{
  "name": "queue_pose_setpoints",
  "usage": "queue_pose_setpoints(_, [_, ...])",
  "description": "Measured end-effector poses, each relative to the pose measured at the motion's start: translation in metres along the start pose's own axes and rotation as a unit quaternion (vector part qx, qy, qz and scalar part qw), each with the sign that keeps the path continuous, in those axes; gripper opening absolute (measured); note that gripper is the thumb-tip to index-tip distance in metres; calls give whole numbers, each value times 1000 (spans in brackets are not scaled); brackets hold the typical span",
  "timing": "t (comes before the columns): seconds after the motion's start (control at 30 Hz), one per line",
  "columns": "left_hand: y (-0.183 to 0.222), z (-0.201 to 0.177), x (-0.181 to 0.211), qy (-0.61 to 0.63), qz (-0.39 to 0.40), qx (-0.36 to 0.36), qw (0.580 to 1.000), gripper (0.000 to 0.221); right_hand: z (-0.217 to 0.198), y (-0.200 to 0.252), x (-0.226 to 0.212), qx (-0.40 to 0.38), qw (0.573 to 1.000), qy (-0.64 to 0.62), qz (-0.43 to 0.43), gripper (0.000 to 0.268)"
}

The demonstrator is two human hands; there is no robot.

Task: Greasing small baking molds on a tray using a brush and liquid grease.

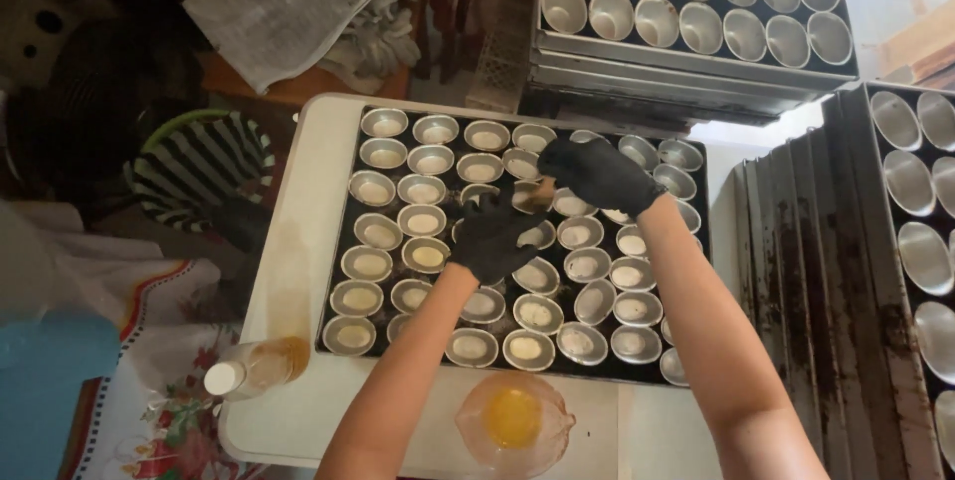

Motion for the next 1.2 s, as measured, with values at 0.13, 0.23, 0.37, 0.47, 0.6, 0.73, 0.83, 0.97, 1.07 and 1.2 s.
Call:
queue_pose_setpoints(0.13, [-5, 21, -4, 29, -5, -20, 999, 54, 7, -2, 6, 10, 999, -33, 8, 24])
queue_pose_setpoints(0.23, [-4, 10, -1, -7, -24, -20, 999, 55, 10, -2, 2, -52, 982, 140, -112, 37])
queue_pose_setpoints(0.37, [-6, 15, 0, -4, -15, 5, 1000, 55, 5, -2, -2, 6, 999, 14, 31, 30])
queue_pose_setpoints(0.47, [-13, 25, -6, -18, -18, 34, 999, 55, -19, -6, -7, -9, 1000, 11, -25, 27])
queue_pose_setpoints(0.6, [-26, 9, -12, -55, -33, 96, 993, 71, -50, -17, 1, 117, 993, -9, 30, 25])
queue_pose_setpoints(0.73, [-43, 23, -30, -38, -32, 35, 998, 61, -28, -35, -8, 99, 992, -26, 69, 24])
queue_pose_setpoints(0.83, [-44, 21, -33, -12, -22, 30, 999, 63, -14, -46, 12, 102, 994, -24, 33, 24])
queue_pose_setpoints(0.97, [-48, 15, -32, -1, -34, 12, 999, 59, -11, -53, 26, 20, 997, -17, 69, 39])
queue_pose_setpoints(1.07, [-49, 15, -29, -7, -38, 6, 999, 59, -6, -52, 20, 8, 998, -19, 58, 34])
queue_pose_setpoints(1.2, [-46, 9, -24, -11, -42, 29, 999, 48, -20, -50, 24, -39, 997, -4, 68, 44])
Point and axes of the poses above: each hand's wrist, its own y-axis away from the middle knuckle, its own z-axis out of the palm, x = y × z, the point moved 3 cm from there along -y, towards the middle knuckle, and after that the axes turned 7 degrees about -y, right-handed, at the moved point
